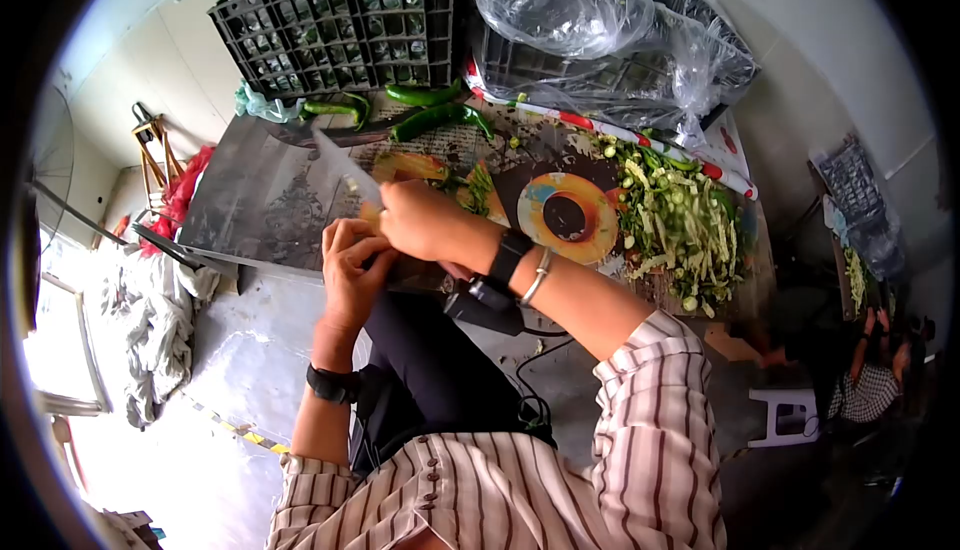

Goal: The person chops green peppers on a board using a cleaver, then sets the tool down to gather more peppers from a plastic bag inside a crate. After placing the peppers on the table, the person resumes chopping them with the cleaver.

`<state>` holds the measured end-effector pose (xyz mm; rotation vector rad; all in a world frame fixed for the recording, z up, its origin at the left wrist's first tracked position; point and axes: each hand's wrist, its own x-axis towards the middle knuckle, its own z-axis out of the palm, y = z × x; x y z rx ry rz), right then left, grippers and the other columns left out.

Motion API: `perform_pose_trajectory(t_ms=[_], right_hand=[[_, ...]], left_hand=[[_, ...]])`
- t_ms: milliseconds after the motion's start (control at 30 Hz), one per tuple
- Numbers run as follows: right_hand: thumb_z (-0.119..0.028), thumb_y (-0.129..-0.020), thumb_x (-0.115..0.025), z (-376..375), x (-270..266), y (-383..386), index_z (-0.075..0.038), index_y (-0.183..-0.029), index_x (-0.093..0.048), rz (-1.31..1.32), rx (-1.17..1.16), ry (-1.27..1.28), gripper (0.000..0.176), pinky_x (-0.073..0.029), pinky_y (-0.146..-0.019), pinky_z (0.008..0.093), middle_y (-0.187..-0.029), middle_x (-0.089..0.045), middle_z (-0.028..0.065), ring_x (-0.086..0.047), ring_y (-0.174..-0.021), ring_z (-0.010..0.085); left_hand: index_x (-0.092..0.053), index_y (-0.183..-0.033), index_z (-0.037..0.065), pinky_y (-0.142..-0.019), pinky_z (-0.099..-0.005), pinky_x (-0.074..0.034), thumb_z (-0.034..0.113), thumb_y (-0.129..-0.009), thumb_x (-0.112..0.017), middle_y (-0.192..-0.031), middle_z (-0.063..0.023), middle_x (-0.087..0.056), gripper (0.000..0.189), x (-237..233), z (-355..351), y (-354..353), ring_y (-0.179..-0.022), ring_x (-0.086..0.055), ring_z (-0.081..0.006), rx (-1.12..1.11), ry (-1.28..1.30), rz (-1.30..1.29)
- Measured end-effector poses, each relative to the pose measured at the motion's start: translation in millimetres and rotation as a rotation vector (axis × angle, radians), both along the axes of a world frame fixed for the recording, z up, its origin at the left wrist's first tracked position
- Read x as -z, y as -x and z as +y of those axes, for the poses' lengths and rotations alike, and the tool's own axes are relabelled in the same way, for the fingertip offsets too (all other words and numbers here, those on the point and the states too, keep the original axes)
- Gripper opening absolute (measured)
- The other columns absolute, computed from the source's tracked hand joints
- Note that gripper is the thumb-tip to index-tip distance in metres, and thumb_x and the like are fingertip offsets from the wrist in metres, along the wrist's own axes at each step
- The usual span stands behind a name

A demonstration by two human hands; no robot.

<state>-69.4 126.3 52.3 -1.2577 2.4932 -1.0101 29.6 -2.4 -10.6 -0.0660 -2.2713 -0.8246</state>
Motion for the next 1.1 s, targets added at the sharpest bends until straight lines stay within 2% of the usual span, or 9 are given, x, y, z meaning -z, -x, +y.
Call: perform_pose_trajectory(t_ms=[100,200,233,300,500,633,833,967,1100], right_hand=[[-0.012,-0.087,-0.050,29,-9,5,0.007,-0.087,-0.050,0.005,0.167,0.008,0.019,-0.046,-0.053,0.0400,-0.067,-0.058,0.0235,-0.061,-0.058,0.0313],[-0.012,-0.091,-0.050,61,-18,-7,0.004,-0.090,-0.048,-0.206,0.222,0.180,0.016,-0.042,-0.041,0.0265,-0.062,-0.053,0.0039,-0.052,-0.046,0.0088],[-0.012,-0.091,-0.050,67,-19,-15,0.004,-0.090,-0.048,-0.210,0.225,0.181,0.016,-0.042,-0.041,0.0265,-0.062,-0.053,0.0039,-0.052,-0.046,0.0088],[-0.012,-0.092,-0.050,73,-25,-32,0.002,-0.089,-0.048,-0.478,0.241,0.335,0.015,-0.042,-0.041,0.0259,-0.063,-0.052,0.0030,-0.052,-0.045,0.0093],[-0.012,-0.093,-0.051,60,-2,-55,0.000,-0.088,-0.046,-0.845,0.098,0.286,0.014,-0.042,-0.041,0.0251,-0.066,-0.052,0.0036,-0.053,-0.047,0.0105],[-0.013,-0.091,-0.050,57,8,-61,0.002,-0.087,-0.046,-0.813,0.077,0.224,0.015,-0.042,-0.041,0.0269,-0.064,-0.052,0.0033,-0.054,-0.046,0.0116],[-0.010,-0.091,-0.052,100,10,-55,0.000,-0.090,-0.047,-0.729,0.312,0.307,0.012,-0.042,-0.042,0.0240,-0.068,-0.052,0.0026,-0.051,-0.048,0.0089],[-0.010,-0.092,-0.051,125,-3,-68,-0.002,-0.089,-0.047,-0.727,0.329,0.396,0.010,-0.041,-0.043,0.0245,-0.068,-0.051,0.0030,-0.050,-0.048,0.0097],[-0.011,-0.093,-0.050,139,-1,-89,-0.003,-0.088,-0.047,-0.815,0.473,0.654,0.010,-0.041,-0.043,0.0253,-0.067,-0.050,0.0029,-0.050,-0.050,0.0099]], left_hand=[[-0.071,-0.079,0.007,-0.086,-0.0348,-0.041,0.006,-0.067,-0.073,-0.091,-0.0047,-0.058,0.013,1,-2,-2,-0.097,-0.050,-0.0251,0.037,0.003,-0.010],[-0.071,-0.082,0.006,-0.089,-0.0343,-0.040,0.005,-0.071,-0.071,-0.094,-0.0048,-0.059,0.011,-8,0,-3,-0.098,-0.050,-0.0251,0.050,-0.170,0.019],[-0.071,-0.082,0.006,-0.089,-0.0343,-0.040,0.005,-0.071,-0.071,-0.094,-0.0048,-0.059,0.011,-7,-1,-3,-0.098,-0.050,-0.0251,0.052,-0.169,0.014],[-0.071,-0.086,0.003,-0.089,-0.0313,-0.040,0.003,-0.075,-0.069,-0.097,-0.0053,-0.059,0.011,-5,-4,-4,-0.099,-0.050,-0.0237,0.019,-0.283,0.055],[-0.071,-0.091,0.004,-0.091,-0.0336,-0.038,0.009,-0.084,-0.065,-0.102,-0.0051,-0.059,0.011,-8,-10,-20,-0.104,-0.048,-0.0221,-0.055,-0.381,0.061],[-0.071,-0.092,0.004,-0.092,-0.0317,-0.038,0.009,-0.086,-0.063,-0.107,-0.0055,-0.056,0.011,-19,-17,-36,-0.106,-0.047,-0.0195,-0.126,-0.320,0.072],[-0.072,-0.092,0.005,-0.094,-0.0323,-0.037,0.001,-0.082,-0.064,-0.106,-0.0055,-0.056,0.014,-25,-32,-56,-0.107,-0.048,-0.0203,-0.216,-0.233,0.040],[-0.072,-0.091,0.006,-0.094,-0.0328,-0.037,-0.001,-0.079,-0.065,-0.105,-0.0054,-0.057,0.016,-33,-36,-57,-0.106,-0.048,-0.0209,-0.229,-0.189,0.009],[-0.071,-0.092,0.006,-0.094,-0.0341,-0.037,0.000,-0.077,-0.065,-0.106,-0.0058,-0.058,0.017,-42,-38,-48,-0.107,-0.049,-0.0228,-0.206,-0.124,0.003]])
